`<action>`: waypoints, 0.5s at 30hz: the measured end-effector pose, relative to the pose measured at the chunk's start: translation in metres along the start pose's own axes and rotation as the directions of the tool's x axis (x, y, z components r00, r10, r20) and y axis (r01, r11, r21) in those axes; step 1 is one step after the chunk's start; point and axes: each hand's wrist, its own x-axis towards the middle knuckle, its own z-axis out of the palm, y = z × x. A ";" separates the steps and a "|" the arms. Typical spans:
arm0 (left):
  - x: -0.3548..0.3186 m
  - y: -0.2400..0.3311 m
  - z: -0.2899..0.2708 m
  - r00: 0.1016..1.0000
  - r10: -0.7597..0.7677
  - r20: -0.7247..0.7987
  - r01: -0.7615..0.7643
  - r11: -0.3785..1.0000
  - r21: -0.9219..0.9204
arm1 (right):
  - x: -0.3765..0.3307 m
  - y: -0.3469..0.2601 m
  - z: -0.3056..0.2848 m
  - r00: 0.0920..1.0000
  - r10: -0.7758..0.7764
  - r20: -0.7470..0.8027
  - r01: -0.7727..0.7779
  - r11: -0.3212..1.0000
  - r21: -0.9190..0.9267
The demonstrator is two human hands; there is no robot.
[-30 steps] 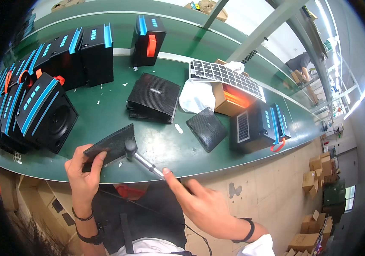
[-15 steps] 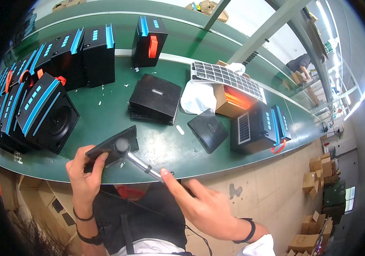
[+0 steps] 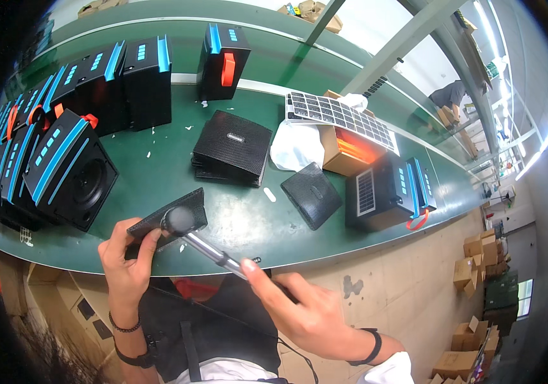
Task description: Assembling the outer casing and front grills of portable power stations on a factory production line.
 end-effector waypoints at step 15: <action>0.003 0.005 0.000 1.000 0.008 -0.023 -0.007 0.999 0.033 | 0.001 0.010 0.001 0.999 0.040 0.011 -0.040 0.999 -0.019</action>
